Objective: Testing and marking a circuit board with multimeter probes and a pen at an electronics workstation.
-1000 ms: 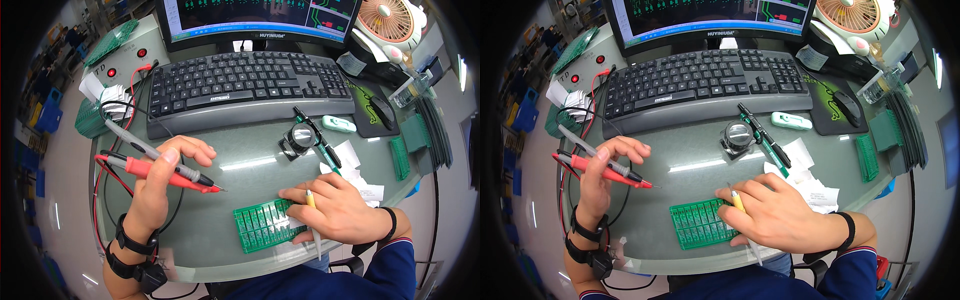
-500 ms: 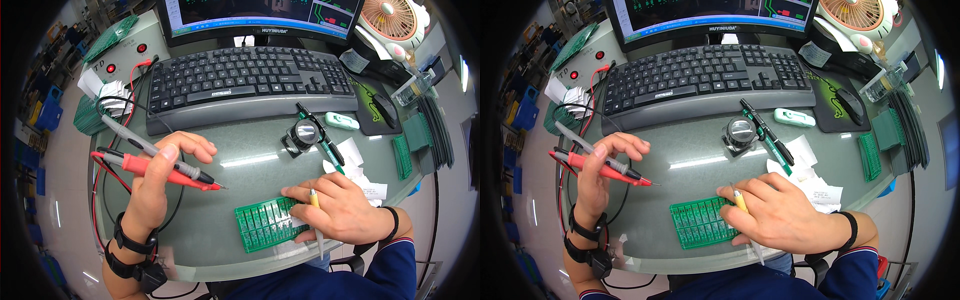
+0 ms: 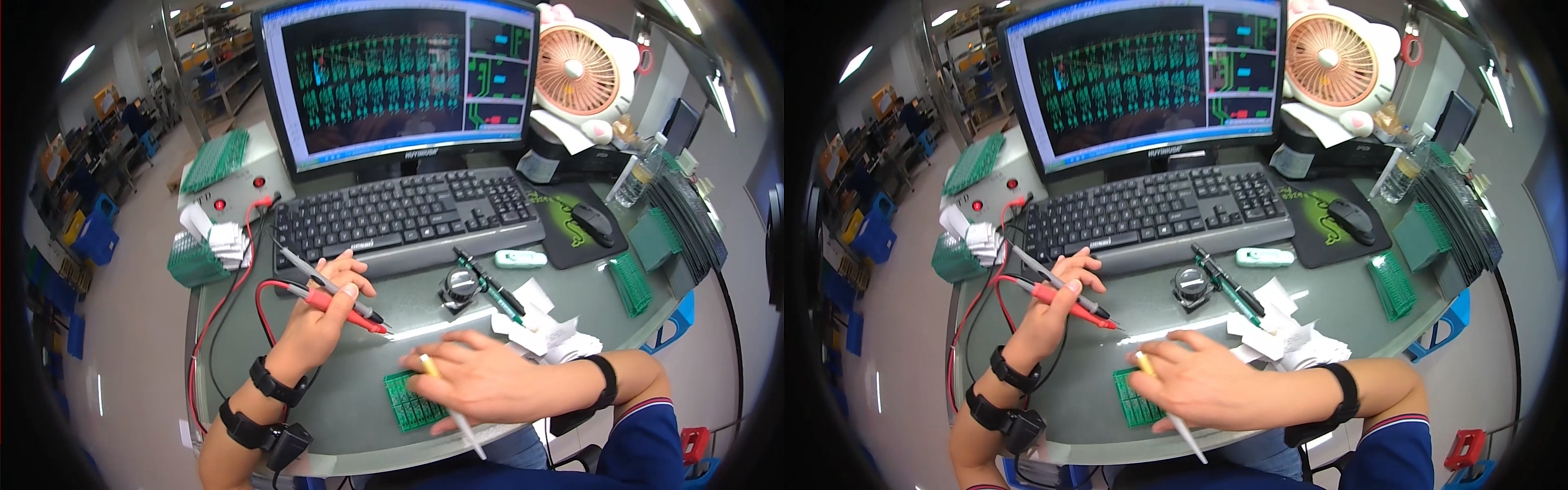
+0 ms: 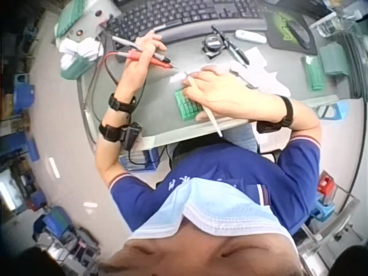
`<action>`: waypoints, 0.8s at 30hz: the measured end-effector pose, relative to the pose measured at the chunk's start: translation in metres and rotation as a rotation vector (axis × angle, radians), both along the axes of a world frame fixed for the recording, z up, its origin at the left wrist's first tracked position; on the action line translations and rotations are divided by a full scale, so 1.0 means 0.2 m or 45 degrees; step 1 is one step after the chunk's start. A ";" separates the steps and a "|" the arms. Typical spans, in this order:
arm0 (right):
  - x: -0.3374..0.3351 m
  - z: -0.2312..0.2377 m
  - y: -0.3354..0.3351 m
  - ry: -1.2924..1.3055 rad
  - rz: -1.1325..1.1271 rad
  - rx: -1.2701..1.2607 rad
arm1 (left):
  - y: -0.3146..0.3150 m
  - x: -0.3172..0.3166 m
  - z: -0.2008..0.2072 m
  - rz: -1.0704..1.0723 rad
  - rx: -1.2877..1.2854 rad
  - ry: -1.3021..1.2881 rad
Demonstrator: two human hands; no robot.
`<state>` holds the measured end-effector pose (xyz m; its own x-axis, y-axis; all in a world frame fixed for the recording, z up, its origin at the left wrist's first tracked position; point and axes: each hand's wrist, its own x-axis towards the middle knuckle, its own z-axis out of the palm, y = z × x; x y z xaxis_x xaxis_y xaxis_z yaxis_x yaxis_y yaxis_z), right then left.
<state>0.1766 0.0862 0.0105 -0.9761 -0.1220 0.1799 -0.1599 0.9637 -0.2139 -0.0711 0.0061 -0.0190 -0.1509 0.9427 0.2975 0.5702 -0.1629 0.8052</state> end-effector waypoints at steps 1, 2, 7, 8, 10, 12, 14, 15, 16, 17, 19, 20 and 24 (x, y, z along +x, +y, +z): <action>-0.02 -0.01 -0.02 0.021 0.032 0.004 | 0.02 0.00 0.01 0.016 -0.002 0.122; -0.04 -0.01 -0.05 0.030 0.042 0.016 | 0.03 0.00 0.00 0.041 -0.002 0.117; -0.09 -0.05 -0.09 0.130 0.059 0.112 | 0.03 0.00 0.01 0.084 0.049 0.141; -0.09 -0.06 -0.09 0.084 0.057 0.113 | 0.03 -0.01 0.02 0.060 0.004 0.142; -0.10 -0.08 -0.09 0.042 0.050 0.120 | 0.05 -0.02 -0.01 0.063 -0.023 0.156; -0.09 -0.08 -0.09 0.016 0.066 0.118 | 0.05 -0.03 0.01 0.060 -0.015 0.123; -0.08 -0.05 -0.09 0.077 0.059 0.150 | 0.04 -0.01 0.04 0.076 0.038 0.056; -0.07 -0.02 -0.09 0.137 0.057 0.175 | 0.04 -0.01 0.03 0.073 0.043 0.058; -0.06 0.03 -0.08 0.138 0.058 0.179 | 0.01 -0.03 0.02 -0.001 0.103 -0.214; -0.05 0.10 -0.08 0.188 0.049 0.084 | 0.00 -0.04 0.01 -0.076 0.163 -0.486; -0.02 0.21 -0.05 0.236 0.034 -0.009 | -0.08 0.01 0.08 -0.128 0.092 -0.849; -0.01 0.25 -0.03 0.242 0.003 -0.324 | -0.13 0.02 0.11 -0.213 0.093 -0.977; -0.01 0.17 0.05 0.215 0.061 -0.848 | -0.26 -0.01 0.09 -0.700 -0.073 -1.305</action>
